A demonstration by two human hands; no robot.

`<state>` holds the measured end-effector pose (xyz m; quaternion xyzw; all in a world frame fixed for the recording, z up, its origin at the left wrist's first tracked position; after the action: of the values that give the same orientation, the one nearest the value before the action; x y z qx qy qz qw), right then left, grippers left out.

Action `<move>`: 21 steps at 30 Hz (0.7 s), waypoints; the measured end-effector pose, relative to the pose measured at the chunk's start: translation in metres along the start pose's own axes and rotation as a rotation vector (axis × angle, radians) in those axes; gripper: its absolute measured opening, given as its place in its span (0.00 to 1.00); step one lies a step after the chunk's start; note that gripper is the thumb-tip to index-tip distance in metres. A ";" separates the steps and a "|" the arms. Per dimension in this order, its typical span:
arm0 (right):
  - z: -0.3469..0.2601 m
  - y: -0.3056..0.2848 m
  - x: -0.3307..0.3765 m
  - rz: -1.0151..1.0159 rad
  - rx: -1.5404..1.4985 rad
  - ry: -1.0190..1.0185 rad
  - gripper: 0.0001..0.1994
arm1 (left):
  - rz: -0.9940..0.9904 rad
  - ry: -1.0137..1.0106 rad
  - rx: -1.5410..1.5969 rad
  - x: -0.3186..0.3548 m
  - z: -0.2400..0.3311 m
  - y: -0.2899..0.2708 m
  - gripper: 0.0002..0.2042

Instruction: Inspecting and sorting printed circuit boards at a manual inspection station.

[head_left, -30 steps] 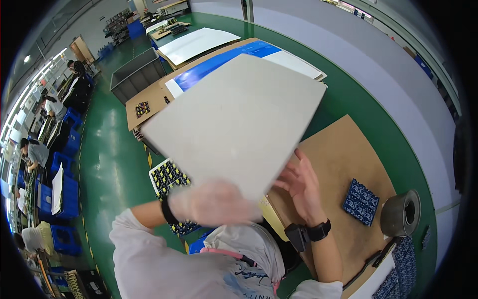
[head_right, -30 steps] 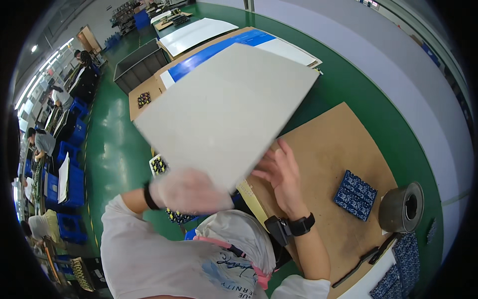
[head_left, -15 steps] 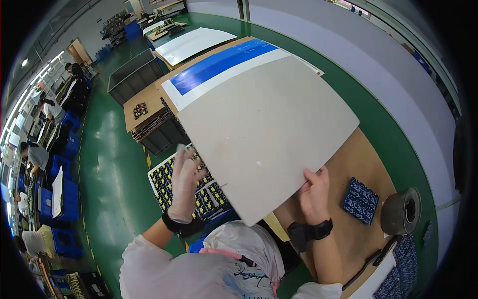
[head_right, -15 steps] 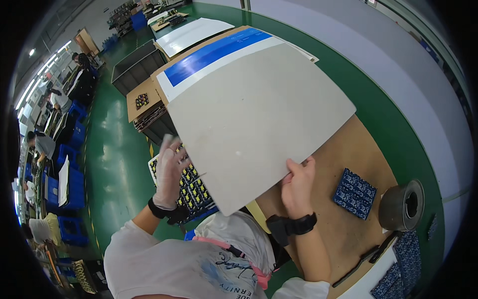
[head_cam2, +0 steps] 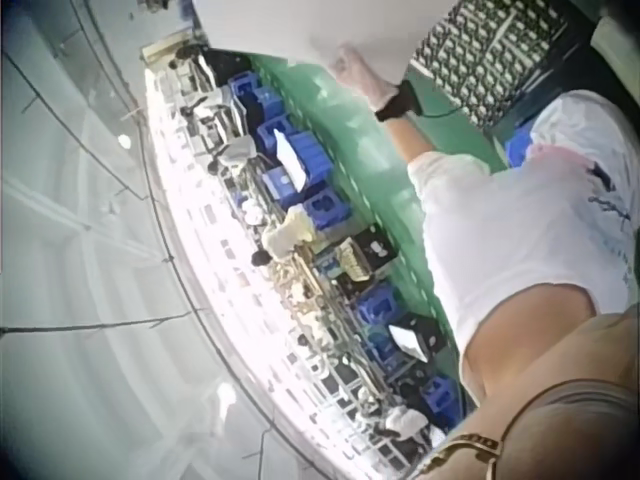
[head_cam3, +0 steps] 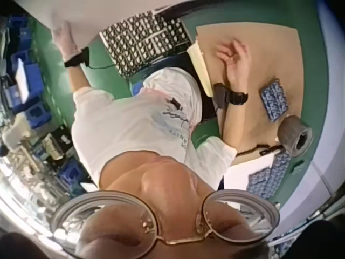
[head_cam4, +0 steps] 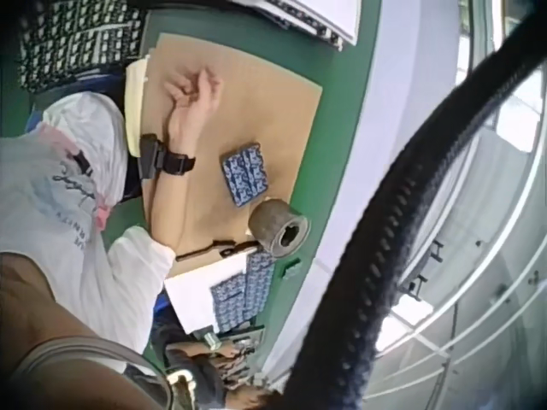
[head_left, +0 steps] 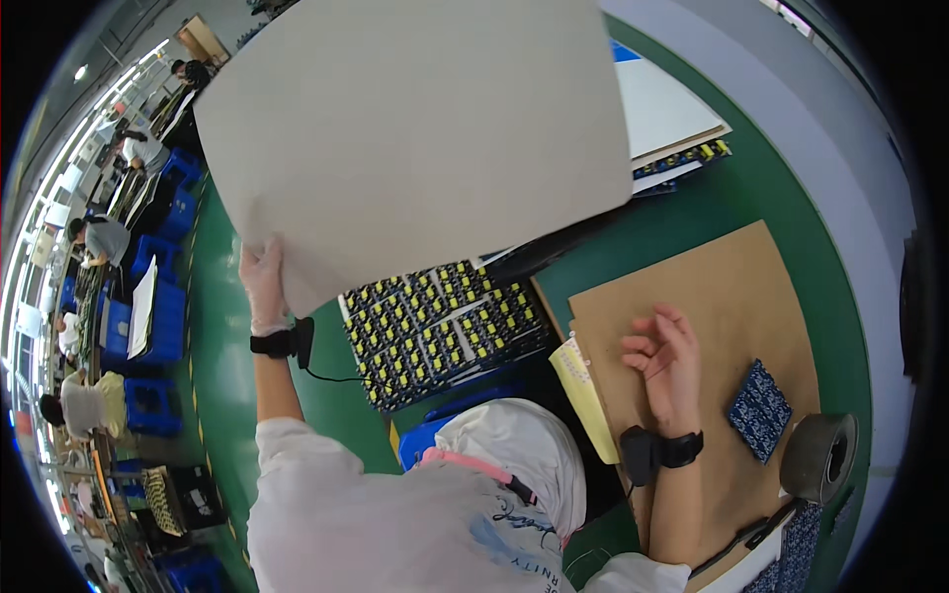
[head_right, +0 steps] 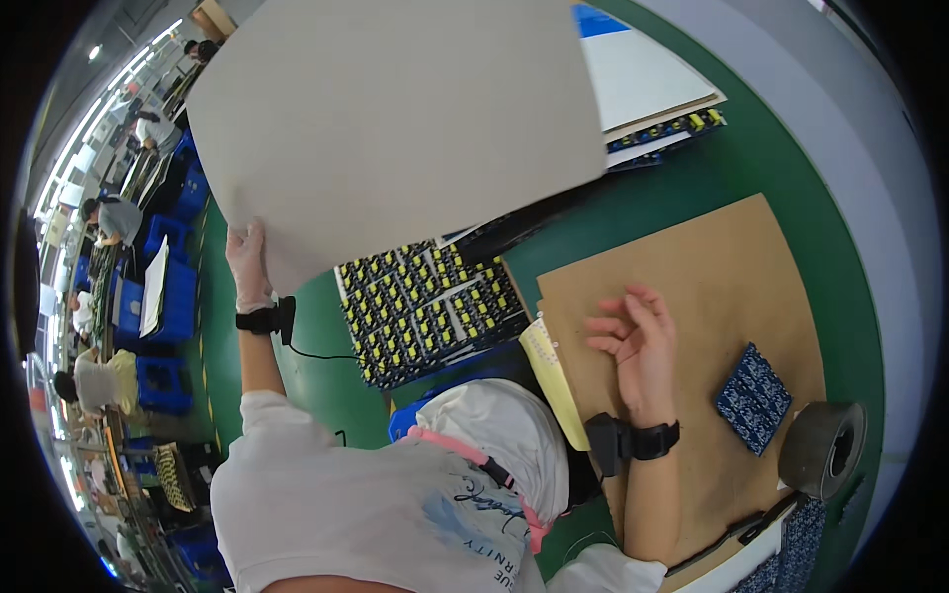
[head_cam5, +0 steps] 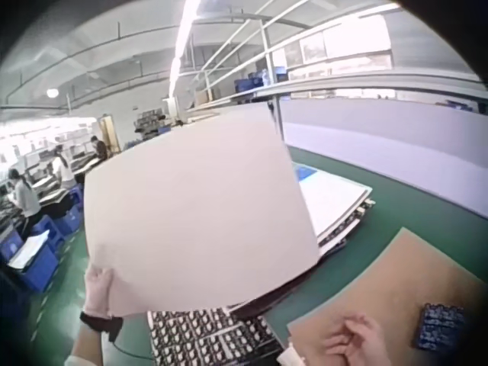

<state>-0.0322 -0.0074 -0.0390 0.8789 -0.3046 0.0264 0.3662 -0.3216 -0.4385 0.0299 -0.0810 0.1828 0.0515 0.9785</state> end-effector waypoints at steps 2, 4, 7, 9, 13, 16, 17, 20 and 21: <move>0.003 -0.002 -0.001 0.004 0.010 0.011 0.11 | 0.078 -0.210 0.054 -0.008 -0.073 -0.049 0.17; 0.004 -0.005 -0.003 0.014 0.033 0.002 0.10 | 0.165 -0.322 0.030 0.011 -0.140 -0.100 0.17; 0.005 -0.004 -0.005 0.007 0.029 0.023 0.09 | 0.327 -0.414 -0.125 0.056 -0.288 -0.212 0.18; 0.006 -0.006 -0.010 0.002 0.023 0.041 0.09 | 0.355 -0.268 -0.427 0.085 -0.329 -0.251 0.18; 0.007 -0.010 -0.010 0.074 0.010 0.031 0.09 | 0.340 -0.412 -0.510 0.141 -0.381 -0.222 0.18; 0.006 -0.004 -0.012 0.091 0.075 0.007 0.09 | 0.347 -0.535 -0.440 0.177 -0.398 -0.184 0.17; 0.007 -0.005 -0.011 0.099 0.095 0.008 0.09 | 0.349 -0.610 -0.303 0.187 -0.396 -0.163 0.16; 0.011 -0.005 -0.011 0.100 0.110 0.035 0.09 | 0.442 -0.698 -0.091 0.208 -0.409 -0.180 0.17; 0.012 -0.004 -0.011 0.099 0.122 0.043 0.09 | 0.481 -0.737 0.016 0.217 -0.416 -0.183 0.17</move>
<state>-0.0410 -0.0071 -0.0532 0.8826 -0.3375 0.0820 0.3170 -0.2417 -0.6765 -0.4064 -0.0050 -0.1646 0.3020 0.9390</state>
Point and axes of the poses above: each hand's wrist, its own x-axis away from the middle knuckle, its own y-axis out of the palm, z = x × y, the point moved 7 cm from there along -x, towards the middle knuckle, and after that the axes turned 7 degrees about -x, right-handed, at the moved point
